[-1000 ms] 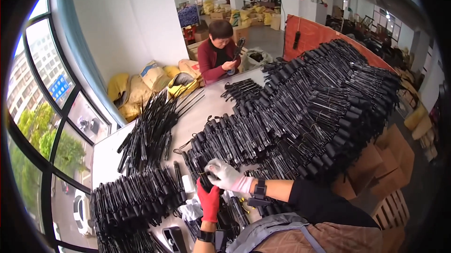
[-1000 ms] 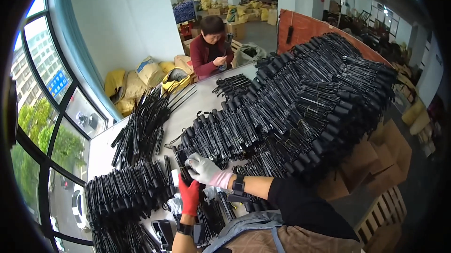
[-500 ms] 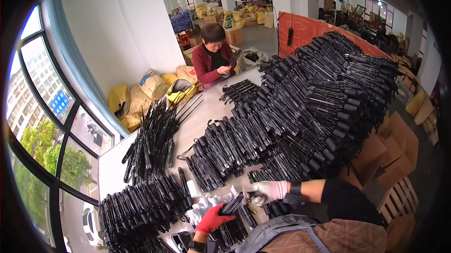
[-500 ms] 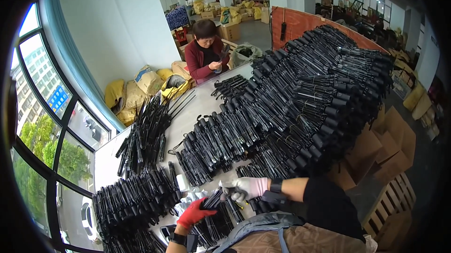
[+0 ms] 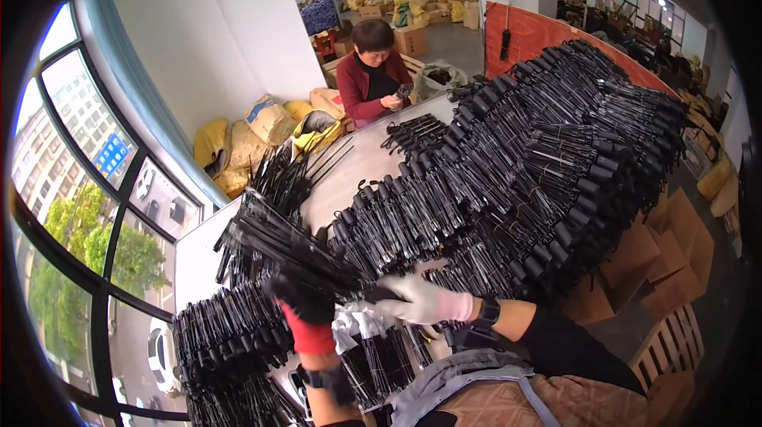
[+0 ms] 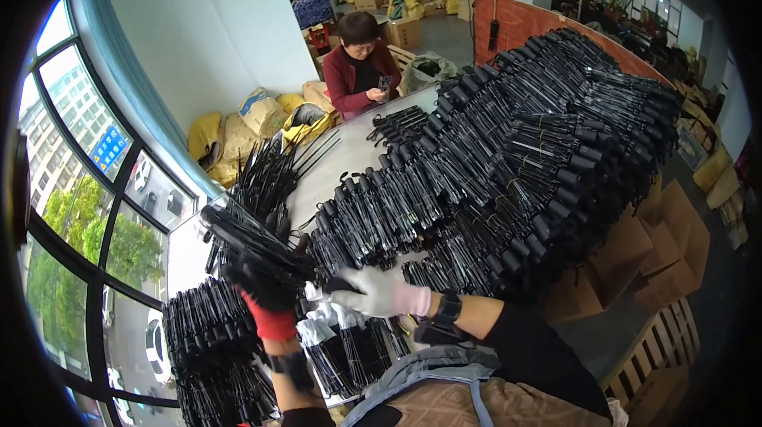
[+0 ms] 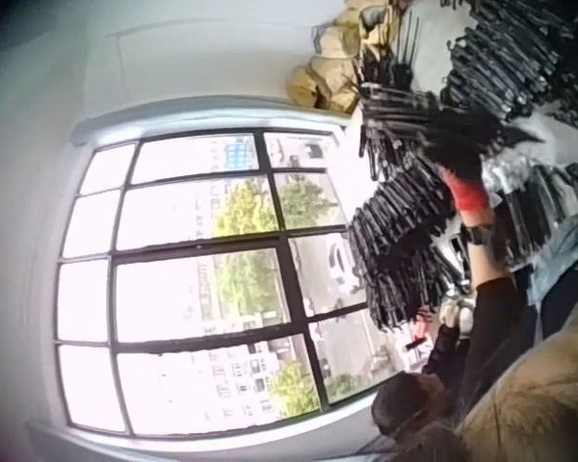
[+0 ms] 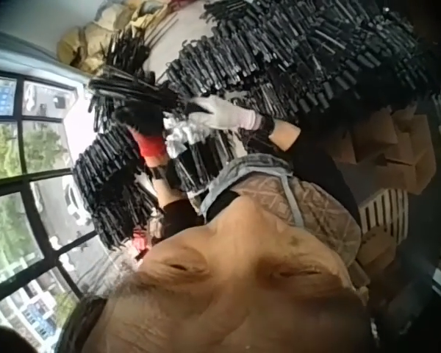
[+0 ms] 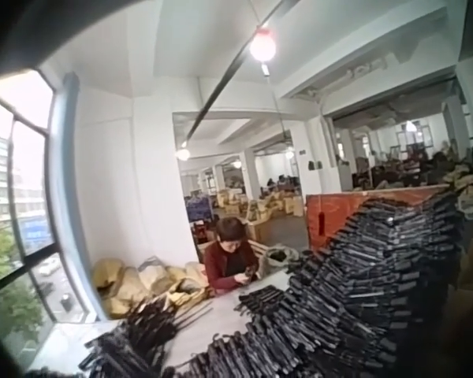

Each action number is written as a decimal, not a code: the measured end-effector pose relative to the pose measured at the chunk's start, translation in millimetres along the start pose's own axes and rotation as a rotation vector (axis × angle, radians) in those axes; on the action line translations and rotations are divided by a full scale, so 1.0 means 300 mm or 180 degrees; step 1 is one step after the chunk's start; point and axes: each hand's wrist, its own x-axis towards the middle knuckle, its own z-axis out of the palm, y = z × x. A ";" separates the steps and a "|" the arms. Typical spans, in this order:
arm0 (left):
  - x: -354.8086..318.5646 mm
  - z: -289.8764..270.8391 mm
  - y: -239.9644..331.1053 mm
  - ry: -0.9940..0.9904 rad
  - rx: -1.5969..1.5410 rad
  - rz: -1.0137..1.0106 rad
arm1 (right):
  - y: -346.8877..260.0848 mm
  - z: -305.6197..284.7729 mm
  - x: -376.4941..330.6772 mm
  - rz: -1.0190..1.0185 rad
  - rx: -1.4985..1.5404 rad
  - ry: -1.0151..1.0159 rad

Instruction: Slide white protective sleeves onto black rod components at a manufacturing workbench.

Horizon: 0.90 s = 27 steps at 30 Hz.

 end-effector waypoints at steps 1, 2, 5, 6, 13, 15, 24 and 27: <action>-0.004 0.015 0.021 0.0216 0.0018 0.0119 | -0.017 0.004 0.024 -0.0128 -0.0254 0.0033; 0.002 0.017 0.022 0.0231 0.0044 0.0155 | -0.033 0.009 0.049 -0.0263 -0.0505 0.0071; 0.010 0.009 -0.022 0.0685 0.0857 0.0716 | -0.067 0.031 0.095 -0.0656 -0.1236 0.0263; 0.015 0.011 -0.020 0.0681 0.0864 0.0737 | -0.082 0.031 0.109 -0.0802 -0.1495 0.0333; 0.049 -0.083 0.047 0.0263 0.1007 0.0808 | -0.061 0.060 0.173 -0.1157 -0.1382 0.0007; 0.047 -0.139 0.084 0.0318 0.0937 0.0731 | -0.023 0.073 0.212 -0.1107 -0.1244 0.0014; 0.074 0.023 0.123 0.0957 0.1443 0.0957 | -0.188 0.201 0.371 -0.2198 -0.1600 0.0799; 0.070 0.025 0.103 0.0943 0.1683 0.1031 | -0.154 0.202 0.438 -0.2075 -0.1712 0.0819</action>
